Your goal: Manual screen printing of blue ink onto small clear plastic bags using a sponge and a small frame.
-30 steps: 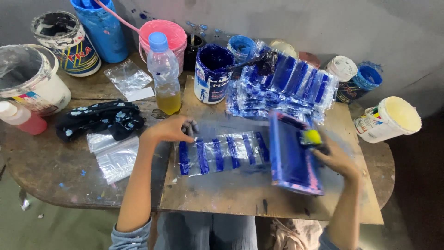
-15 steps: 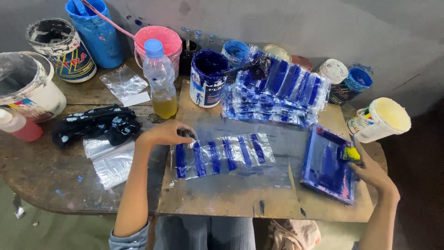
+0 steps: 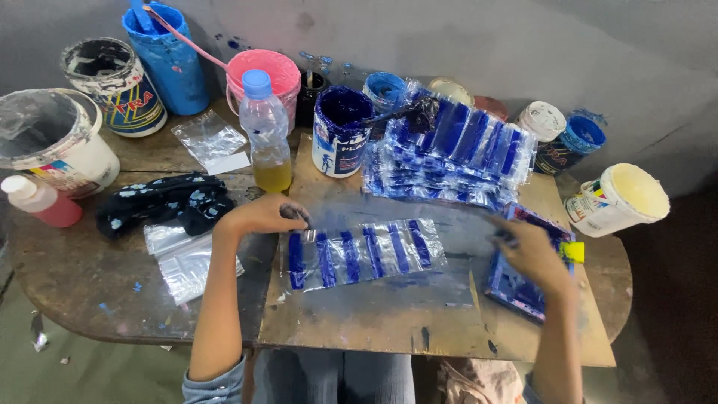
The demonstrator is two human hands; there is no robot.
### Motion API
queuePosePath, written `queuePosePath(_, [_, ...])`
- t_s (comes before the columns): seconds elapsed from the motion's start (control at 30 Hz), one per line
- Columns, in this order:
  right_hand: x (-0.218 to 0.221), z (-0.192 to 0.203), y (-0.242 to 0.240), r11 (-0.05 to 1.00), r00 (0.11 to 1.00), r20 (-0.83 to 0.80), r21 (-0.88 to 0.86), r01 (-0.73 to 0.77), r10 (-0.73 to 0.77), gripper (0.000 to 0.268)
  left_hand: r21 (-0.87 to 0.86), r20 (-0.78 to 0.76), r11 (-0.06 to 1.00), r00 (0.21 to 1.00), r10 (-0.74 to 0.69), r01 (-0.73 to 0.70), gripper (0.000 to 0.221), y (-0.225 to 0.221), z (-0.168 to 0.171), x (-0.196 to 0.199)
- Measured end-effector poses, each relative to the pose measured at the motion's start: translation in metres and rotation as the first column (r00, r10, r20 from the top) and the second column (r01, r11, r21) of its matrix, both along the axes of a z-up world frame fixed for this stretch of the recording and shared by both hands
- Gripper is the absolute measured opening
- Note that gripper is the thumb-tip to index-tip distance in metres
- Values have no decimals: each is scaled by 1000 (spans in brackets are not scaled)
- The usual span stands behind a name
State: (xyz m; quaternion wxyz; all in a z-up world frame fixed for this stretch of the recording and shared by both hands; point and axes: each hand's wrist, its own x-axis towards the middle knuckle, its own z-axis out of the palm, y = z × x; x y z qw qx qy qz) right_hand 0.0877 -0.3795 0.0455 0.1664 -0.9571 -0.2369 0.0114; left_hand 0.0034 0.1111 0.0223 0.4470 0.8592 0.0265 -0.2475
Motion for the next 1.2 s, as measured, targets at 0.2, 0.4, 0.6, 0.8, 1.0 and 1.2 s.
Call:
queuePosePath(0.2, [24, -22, 61, 981, 980, -31, -20, -195, 195, 37, 58, -69, 998, 997, 22, -18, 67, 10, 24, -19])
queuePosePath(0.4, [14, -33, 68, 986, 989, 39, 78, -145, 143, 25, 38, -83, 999, 996, 34, -31, 70, 18, 24, -21])
queuePosePath(0.6, [9, -38, 72, 976, 987, 32, 143, -161, 158, 25, 51, -65, 999, 998, 11, -7, 68, 16, 24, -22])
queuePosePath(0.8, [1, -24, 78, 978, 983, 64, 108, -181, 175, 23, 51, -47, 998, 999, 24, -21, 65, 11, 29, -24])
queuePosePath(1.0, [7, -37, 78, 985, 988, 45, 81, -149, 146, 19, 30, -35, 999, 998, 43, -42, 68, 7, 36, -27])
queuePosePath(1.2, [12, -50, 76, 978, 983, 92, 123, -169, 159, 16, -30, 12, 996, 997, 82, -82, 63, 1, 46, -30])
